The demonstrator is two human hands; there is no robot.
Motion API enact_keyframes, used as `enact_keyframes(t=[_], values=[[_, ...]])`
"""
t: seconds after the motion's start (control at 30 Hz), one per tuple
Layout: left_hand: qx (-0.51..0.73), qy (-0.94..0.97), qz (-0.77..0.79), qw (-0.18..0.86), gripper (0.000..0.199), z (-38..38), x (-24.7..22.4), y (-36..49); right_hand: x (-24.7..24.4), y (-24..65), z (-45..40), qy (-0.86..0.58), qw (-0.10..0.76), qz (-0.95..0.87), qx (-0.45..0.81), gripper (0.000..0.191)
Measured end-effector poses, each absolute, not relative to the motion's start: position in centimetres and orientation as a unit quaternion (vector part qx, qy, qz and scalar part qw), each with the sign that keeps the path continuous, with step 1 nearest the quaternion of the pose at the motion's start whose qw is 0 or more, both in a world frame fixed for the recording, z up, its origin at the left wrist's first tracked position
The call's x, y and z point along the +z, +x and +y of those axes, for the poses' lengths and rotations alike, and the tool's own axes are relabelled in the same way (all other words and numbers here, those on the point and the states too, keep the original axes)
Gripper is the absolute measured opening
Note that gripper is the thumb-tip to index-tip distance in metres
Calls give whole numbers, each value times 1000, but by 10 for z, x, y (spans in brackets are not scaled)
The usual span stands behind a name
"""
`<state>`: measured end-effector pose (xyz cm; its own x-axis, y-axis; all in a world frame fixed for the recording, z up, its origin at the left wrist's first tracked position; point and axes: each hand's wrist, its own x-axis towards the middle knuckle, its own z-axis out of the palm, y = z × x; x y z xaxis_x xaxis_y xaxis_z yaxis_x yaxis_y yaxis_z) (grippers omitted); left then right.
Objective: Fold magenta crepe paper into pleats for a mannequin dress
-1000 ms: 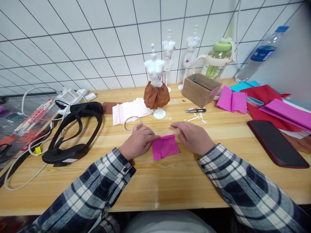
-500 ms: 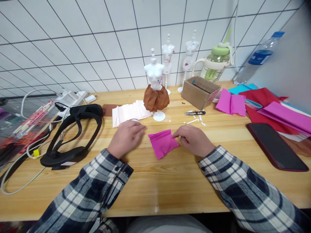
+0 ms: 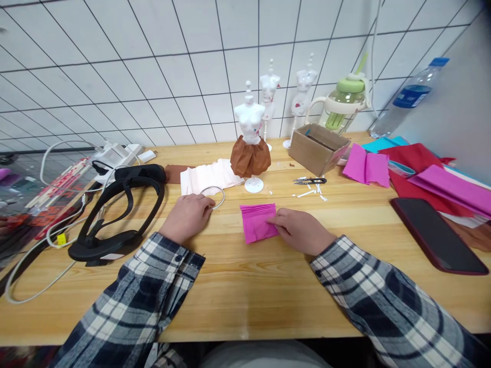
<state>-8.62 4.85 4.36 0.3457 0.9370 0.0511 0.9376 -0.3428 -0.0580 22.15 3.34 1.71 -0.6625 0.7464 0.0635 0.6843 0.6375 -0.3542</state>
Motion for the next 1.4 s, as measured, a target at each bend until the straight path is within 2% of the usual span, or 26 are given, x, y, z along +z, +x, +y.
enact_keyframes(t=[0.1, 0.2, 0.27, 0.43, 0.6, 0.77, 1.07, 1.2, 1.33, 1.4], values=[[-47, -813, -580, 8, 24, 47, 43, -82, 17, 219, 30, -404, 115, -898, 134, 32], [-158, -791, -587, -65, 23, 40, 43, -71, 20, 219, 28, -406, 155, -895, 106, 31], [-232, -776, -577, -104, 22, 31, 45, -57, 23, 219, 27, -405, 209, -885, 98, 28], [-288, -783, -499, -236, 15, 2, 49, -16, 31, 210, 17, -407, 369, -818, 171, 21], [-314, -813, -442, -211, 12, -13, 42, 10, 33, 193, 2, -405, 450, -769, 204, 21], [-311, -833, -402, -218, 24, -13, 36, 10, 31, 192, 2, -407, 457, -766, 196, 12], [-269, -821, -442, -242, 20, -14, 35, 6, 32, 195, 5, -377, 420, -797, 215, 5], [-271, -819, -448, -234, 18, -13, 37, 6, 29, 196, 5, -377, 425, -790, 230, 9], [-283, -815, -446, -236, 20, -14, 40, 7, 27, 196, 4, -384, 438, -772, 254, 35], [-286, -810, -445, -251, 21, -14, 40, 7, 27, 196, 5, -375, 426, -786, 244, 35]])
